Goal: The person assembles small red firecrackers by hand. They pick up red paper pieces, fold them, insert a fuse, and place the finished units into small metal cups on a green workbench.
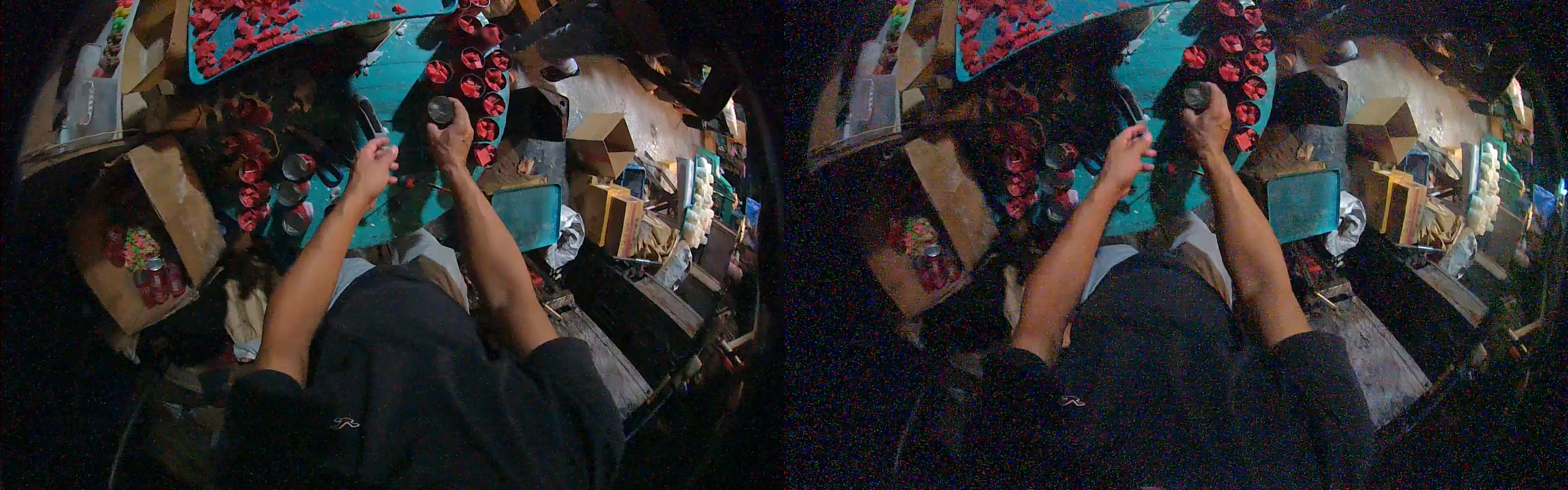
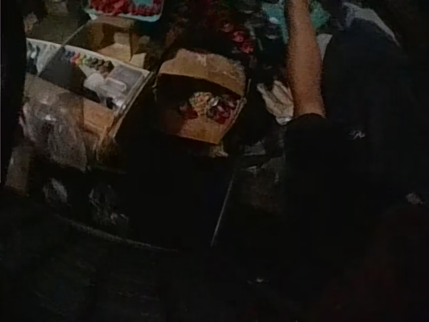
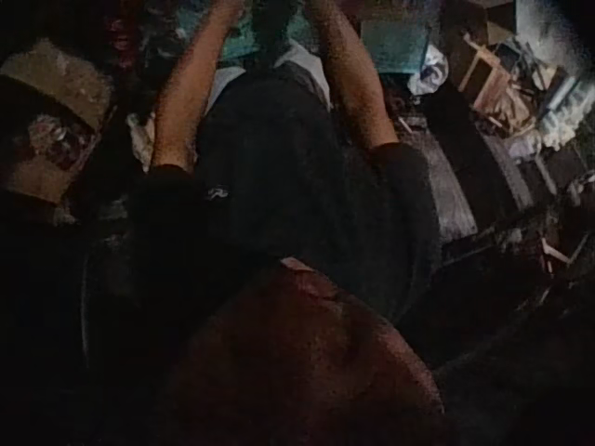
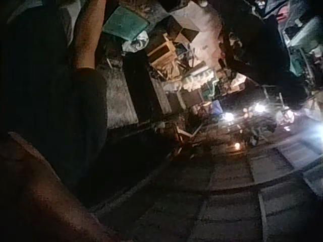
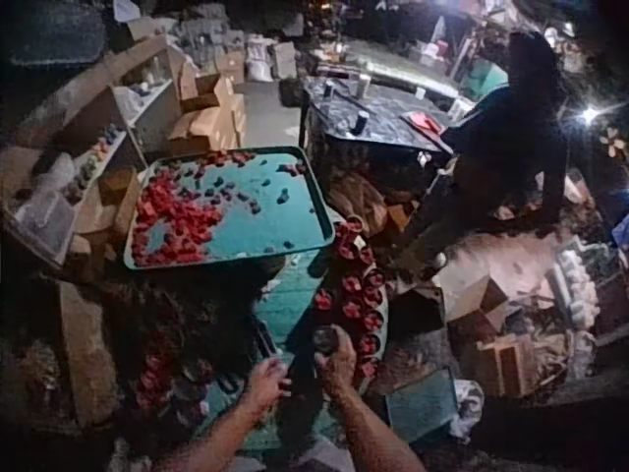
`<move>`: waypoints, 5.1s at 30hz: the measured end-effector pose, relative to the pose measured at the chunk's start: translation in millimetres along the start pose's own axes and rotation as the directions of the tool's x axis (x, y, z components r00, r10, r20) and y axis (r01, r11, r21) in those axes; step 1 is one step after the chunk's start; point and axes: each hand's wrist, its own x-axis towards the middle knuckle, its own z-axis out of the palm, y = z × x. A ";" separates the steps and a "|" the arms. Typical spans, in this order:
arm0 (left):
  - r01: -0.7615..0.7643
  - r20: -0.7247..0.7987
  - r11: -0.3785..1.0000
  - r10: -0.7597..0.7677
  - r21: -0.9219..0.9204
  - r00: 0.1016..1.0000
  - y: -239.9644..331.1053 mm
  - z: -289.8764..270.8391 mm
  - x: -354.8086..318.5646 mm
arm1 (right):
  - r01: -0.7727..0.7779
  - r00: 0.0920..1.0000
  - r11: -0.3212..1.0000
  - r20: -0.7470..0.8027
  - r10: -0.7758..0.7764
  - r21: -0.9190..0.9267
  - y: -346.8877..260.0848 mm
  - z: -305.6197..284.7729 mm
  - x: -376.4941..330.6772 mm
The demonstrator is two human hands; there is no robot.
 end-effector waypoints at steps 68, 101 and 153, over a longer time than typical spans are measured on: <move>-0.226 -0.180 0.359 0.807 0.906 0.562 232.5 -233.5 78.6 | 0.864 0.109 0.286 0.401 -0.910 0.414 -236.9 343.7 288.0; -0.754 0.708 -0.184 0.535 0.630 0.461 88.9 12.2 63.6 | -0.360 0.865 -0.501 0.483 0.137 0.787 -31.9 -24.6 54.5; -0.760 0.740 -0.237 0.518 0.605 0.428 94.0 19.4 77.0 | -0.268 0.923 0.039 0.245 0.298 0.963 -15.0 11.1 52.1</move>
